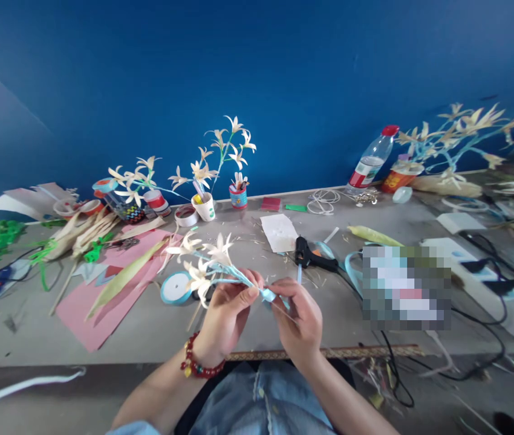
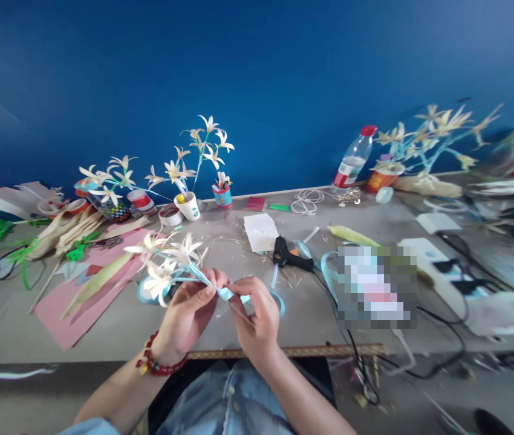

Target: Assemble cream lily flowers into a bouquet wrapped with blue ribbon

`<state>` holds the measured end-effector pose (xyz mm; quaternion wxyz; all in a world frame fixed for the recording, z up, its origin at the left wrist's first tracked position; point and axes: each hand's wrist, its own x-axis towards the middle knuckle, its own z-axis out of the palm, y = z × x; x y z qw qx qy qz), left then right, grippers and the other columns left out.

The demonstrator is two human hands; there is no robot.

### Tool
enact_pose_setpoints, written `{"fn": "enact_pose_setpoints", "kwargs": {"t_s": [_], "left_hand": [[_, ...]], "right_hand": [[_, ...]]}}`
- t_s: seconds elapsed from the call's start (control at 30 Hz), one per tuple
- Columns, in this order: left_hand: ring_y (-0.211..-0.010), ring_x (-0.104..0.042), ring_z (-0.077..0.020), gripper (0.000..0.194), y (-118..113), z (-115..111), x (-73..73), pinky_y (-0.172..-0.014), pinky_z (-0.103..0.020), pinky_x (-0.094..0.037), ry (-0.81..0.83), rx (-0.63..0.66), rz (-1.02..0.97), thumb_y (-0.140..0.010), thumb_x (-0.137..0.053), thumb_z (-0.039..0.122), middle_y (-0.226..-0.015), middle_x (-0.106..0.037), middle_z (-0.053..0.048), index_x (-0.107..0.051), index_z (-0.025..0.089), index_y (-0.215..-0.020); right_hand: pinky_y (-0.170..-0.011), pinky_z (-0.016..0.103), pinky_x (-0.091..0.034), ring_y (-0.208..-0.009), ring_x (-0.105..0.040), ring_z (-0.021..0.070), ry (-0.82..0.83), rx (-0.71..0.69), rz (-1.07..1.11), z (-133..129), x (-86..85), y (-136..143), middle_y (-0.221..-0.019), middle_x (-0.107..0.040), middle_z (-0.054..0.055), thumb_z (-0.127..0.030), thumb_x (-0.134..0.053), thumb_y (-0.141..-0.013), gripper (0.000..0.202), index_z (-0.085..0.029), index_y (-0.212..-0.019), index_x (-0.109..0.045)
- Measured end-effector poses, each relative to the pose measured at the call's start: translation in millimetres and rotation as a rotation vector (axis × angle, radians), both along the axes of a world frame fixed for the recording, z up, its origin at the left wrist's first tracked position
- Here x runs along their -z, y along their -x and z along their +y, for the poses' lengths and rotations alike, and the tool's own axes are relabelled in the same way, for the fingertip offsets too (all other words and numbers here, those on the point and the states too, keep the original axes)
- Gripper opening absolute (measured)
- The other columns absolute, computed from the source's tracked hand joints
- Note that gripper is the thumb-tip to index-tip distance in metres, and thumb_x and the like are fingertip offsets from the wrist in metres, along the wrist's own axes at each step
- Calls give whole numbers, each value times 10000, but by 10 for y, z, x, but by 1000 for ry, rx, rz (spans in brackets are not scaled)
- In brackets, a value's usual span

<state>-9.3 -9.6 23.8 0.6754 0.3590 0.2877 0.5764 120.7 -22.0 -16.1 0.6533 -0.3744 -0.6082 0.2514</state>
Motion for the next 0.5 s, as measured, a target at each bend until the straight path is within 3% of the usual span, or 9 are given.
{"fn": "enact_pose_setpoints", "kwargs": {"t_s": [0.2, 0.37, 0.5], "left_hand": [[-791, -541, -164, 210, 68, -2, -8, -764, -294, -425, 94, 42, 75, -688, -860, 292, -778, -597, -10, -697, 174, -750], [-823, -531, -177, 211, 109, 28, -27, -777, -298, -422, 66, 71, 92, -683, -857, 298, -815, -576, -26, -691, 172, -710], [-860, -543, -181, 201, 76, 43, -13, -813, -304, -428, 66, 108, 37, -683, -855, 278, -899, -590, -40, -686, 172, -706]], "right_hand": [[-660, 358, -502, -711, -627, 207, -271, 73, -233, 176, -56, -155, -825, -696, 64, -35, -572, -864, 285, -255, -1019, -666], [-670, 383, -508, -728, -652, 229, -269, 24, -277, 208, -46, -119, -838, -710, 72, -49, -551, -880, 288, -259, -1050, -653], [-642, 333, -499, -698, -630, 200, -179, -12, -201, 127, -55, -18, -799, -684, 50, -77, -565, -882, 189, -234, -957, -638]]}}
